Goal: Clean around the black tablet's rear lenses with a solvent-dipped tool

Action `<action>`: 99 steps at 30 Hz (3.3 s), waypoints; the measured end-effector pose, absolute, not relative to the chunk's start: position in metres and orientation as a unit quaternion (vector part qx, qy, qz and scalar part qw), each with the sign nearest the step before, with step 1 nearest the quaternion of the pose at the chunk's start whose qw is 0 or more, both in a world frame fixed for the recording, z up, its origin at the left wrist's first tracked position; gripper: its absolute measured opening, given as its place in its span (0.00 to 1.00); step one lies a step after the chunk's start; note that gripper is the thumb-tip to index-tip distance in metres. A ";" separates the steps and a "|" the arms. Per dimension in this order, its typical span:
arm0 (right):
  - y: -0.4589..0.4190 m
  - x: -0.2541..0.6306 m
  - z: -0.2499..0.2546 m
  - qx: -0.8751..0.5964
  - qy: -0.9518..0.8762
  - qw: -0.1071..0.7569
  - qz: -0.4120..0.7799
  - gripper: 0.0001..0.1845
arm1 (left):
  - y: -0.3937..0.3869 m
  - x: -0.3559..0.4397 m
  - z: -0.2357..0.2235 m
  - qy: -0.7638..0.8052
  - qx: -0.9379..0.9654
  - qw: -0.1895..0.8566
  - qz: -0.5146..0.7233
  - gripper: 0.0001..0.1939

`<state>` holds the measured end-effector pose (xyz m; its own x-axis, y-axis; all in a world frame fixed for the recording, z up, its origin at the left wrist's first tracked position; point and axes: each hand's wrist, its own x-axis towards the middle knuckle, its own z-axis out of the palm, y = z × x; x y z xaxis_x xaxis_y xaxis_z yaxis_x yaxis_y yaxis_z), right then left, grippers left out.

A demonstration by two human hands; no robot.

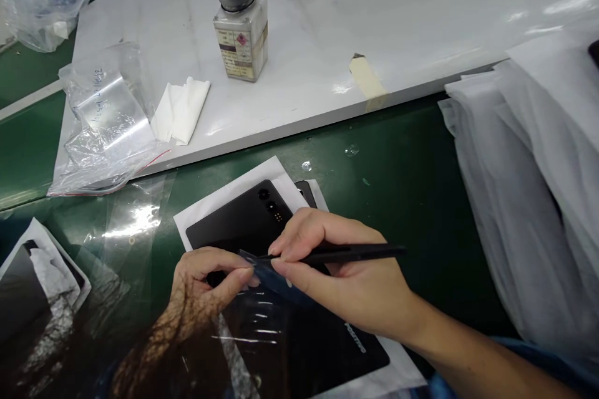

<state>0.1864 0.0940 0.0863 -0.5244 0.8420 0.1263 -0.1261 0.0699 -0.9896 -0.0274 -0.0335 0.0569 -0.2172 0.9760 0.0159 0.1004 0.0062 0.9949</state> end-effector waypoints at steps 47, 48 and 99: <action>0.144 0.163 0.047 -0.445 -0.471 0.405 0.646 0.33 | -0.048 -0.028 0.066 0.664 0.475 0.408 0.408 0.09; 0.143 0.163 0.047 -0.445 -0.471 0.405 0.645 0.34 | -0.048 -0.027 0.067 0.668 0.458 0.416 0.414 0.10; 0.120 0.185 0.077 -0.235 -0.576 0.343 0.704 0.20 | -0.044 -0.019 0.068 0.716 0.312 0.439 0.444 0.04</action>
